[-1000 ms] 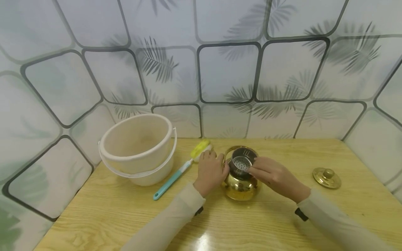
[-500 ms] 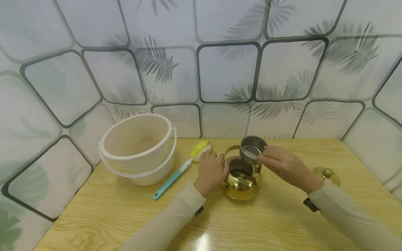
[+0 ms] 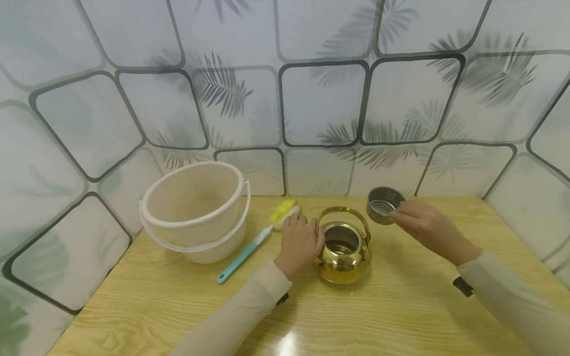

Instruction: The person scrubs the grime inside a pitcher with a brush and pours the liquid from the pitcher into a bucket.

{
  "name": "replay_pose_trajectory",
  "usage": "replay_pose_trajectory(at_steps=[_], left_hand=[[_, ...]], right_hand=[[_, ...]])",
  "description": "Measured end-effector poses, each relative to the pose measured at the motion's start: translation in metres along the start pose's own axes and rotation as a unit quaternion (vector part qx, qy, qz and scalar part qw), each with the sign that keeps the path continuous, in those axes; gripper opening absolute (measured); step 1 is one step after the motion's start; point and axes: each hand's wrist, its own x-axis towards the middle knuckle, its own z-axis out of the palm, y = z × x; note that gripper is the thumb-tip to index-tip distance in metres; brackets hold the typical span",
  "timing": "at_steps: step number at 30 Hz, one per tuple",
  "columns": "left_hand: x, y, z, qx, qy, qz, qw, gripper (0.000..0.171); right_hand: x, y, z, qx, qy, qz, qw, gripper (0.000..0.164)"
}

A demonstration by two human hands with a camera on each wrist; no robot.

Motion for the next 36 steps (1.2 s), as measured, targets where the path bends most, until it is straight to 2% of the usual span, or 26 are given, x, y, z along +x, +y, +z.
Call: replay_pose_trajectory(at_steps=[3, 8, 14, 20, 21, 25, 27, 28, 31, 36], left_hand=[[0.000, 0.000, 0.001, 0.003, 0.002, 0.000, 1.0000, 0.027], [0.001, -0.001, 0.002, 0.004, -0.004, 0.000, 1.0000, 0.028], [0.001, 0.000, 0.004, 0.007, -0.003, 0.005, 1.0000, 0.029], [0.002, 0.000, 0.004, 0.006, 0.002, 0.007, 1.0000, 0.029], [0.002, 0.000, 0.004, 0.007, 0.002, 0.007, 0.9999, 0.029], [0.001, 0.000, 0.004, 0.007, 0.003, 0.009, 0.9999, 0.028], [0.001, 0.000, 0.004, 0.007, 0.003, 0.009, 0.9999, 0.028], [0.001, 0.000, 0.004, 0.006, 0.004, 0.010, 0.9999, 0.028], [0.001, -0.001, 0.004, 0.006, 0.003, 0.010, 0.9999, 0.028], [0.001, -0.001, 0.004, 0.006, 0.003, 0.009, 0.9999, 0.028]], right_hand=[[-0.009, 0.006, 0.001, -0.013, -0.013, 0.014, 1.000, 0.046], [-0.023, 0.015, 0.007, -0.023, -0.009, 0.016, 1.000, 0.048], [-0.040, 0.026, 0.014, -0.036, -0.030, 0.024, 0.999, 0.051], [-0.062, 0.040, 0.022, -0.031, -0.064, 0.057, 0.996, 0.058], [-0.064, 0.042, 0.023, -0.032, -0.071, 0.064, 0.995, 0.052], [-0.072, 0.048, 0.025, -0.048, -0.103, 0.091, 0.989, 0.007], [-0.075, 0.049, 0.025, -0.055, -0.121, 0.106, 0.985, 0.025], [-0.076, 0.050, 0.025, -0.058, -0.129, 0.114, 0.983, 0.028], [-0.078, 0.051, 0.023, -0.065, -0.152, 0.140, 0.976, 0.026], [-0.083, 0.054, 0.022, -0.061, -0.177, 0.181, 0.966, 0.009]])
